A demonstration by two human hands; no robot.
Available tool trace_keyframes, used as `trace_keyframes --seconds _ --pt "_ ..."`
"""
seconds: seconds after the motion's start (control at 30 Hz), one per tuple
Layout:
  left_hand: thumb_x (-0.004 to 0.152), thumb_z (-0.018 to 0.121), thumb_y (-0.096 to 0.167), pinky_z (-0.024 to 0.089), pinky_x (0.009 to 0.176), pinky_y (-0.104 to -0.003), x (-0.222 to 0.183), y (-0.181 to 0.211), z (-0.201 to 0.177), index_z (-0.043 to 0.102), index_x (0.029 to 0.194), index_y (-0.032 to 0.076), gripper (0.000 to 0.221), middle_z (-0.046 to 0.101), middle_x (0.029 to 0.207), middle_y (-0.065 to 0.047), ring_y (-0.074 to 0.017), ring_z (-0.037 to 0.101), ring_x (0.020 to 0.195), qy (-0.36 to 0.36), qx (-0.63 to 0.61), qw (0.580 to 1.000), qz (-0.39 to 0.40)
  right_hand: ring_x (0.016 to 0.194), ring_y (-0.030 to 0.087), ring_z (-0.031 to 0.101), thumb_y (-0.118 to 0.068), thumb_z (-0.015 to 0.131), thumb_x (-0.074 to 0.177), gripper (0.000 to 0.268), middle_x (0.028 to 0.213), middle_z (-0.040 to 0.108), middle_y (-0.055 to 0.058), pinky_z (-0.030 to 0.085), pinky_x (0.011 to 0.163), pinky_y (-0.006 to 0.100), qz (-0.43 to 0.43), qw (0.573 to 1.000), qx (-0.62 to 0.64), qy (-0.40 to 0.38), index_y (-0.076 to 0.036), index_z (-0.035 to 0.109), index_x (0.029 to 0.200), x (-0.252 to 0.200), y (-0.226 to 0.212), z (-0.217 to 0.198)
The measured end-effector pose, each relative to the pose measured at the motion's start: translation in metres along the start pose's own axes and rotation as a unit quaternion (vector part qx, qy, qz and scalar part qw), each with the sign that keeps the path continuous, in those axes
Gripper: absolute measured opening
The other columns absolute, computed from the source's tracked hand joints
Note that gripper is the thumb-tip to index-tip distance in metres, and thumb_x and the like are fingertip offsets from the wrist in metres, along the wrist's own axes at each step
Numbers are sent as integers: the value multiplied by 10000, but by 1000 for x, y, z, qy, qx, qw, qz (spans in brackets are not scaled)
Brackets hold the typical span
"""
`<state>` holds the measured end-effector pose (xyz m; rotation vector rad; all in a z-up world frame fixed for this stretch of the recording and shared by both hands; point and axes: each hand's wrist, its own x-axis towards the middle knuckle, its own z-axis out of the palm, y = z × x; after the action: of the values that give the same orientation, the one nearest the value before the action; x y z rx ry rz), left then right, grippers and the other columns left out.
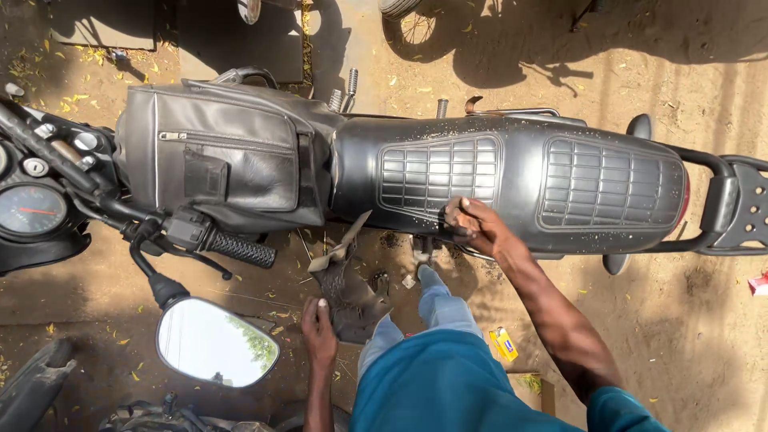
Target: Scraping mud and dirt from a motorcycle fender using a screwdriver.
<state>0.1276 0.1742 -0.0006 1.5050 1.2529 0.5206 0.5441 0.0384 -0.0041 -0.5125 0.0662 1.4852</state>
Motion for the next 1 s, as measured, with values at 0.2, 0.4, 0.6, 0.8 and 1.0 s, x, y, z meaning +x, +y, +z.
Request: trace_keyframes --seconds 0.2,0.4,0.6,0.8,1.0 --pt "1035 498 99 434 810 -263 9 39 6 583 986 -69 194 575 931 -77 -149 524 876 34 73 997 2 518 67 462 -333 535 1077 405 832 600 137 432 443 199 77 992 24 -100 63 619 1072 35 -14 -30" --pt "1021 466 76 420 775 -263 21 71 14 573 950 -58 185 550 880 -70 -135 502 837 35 68 996 -45 788 171 520 -392 632 1034 435 904 580 124 447 512 259 127 981 21 -142 41 652 1075 49 -13 -109" --pt "1036 469 72 394 736 -260 14 59 7 543 904 -67 206 499 868 -69 -135 458 814 38 59 993 -96 651 73 525 -334 685 989 439 955 601 125 423 465 193 178 962 110 -176 92 698 1092 51 -18 -109" --pt "1036 472 91 385 704 -267 13 89 12 541 896 -69 224 486 841 -66 -141 446 769 41 94 985 -138 654 113 549 -297 700 869 408 1113 617 164 401 417 196 162 978 68 -115 72 674 1040 53 -18 -111" --pt "1042 481 113 392 729 -275 1 83 12 539 891 -74 247 487 847 -83 -149 454 787 51 87 986 -132 653 94 507 -300 677 978 415 976 569 149 397 446 202 182 961 138 -154 102 665 1080 56 -22 -100"
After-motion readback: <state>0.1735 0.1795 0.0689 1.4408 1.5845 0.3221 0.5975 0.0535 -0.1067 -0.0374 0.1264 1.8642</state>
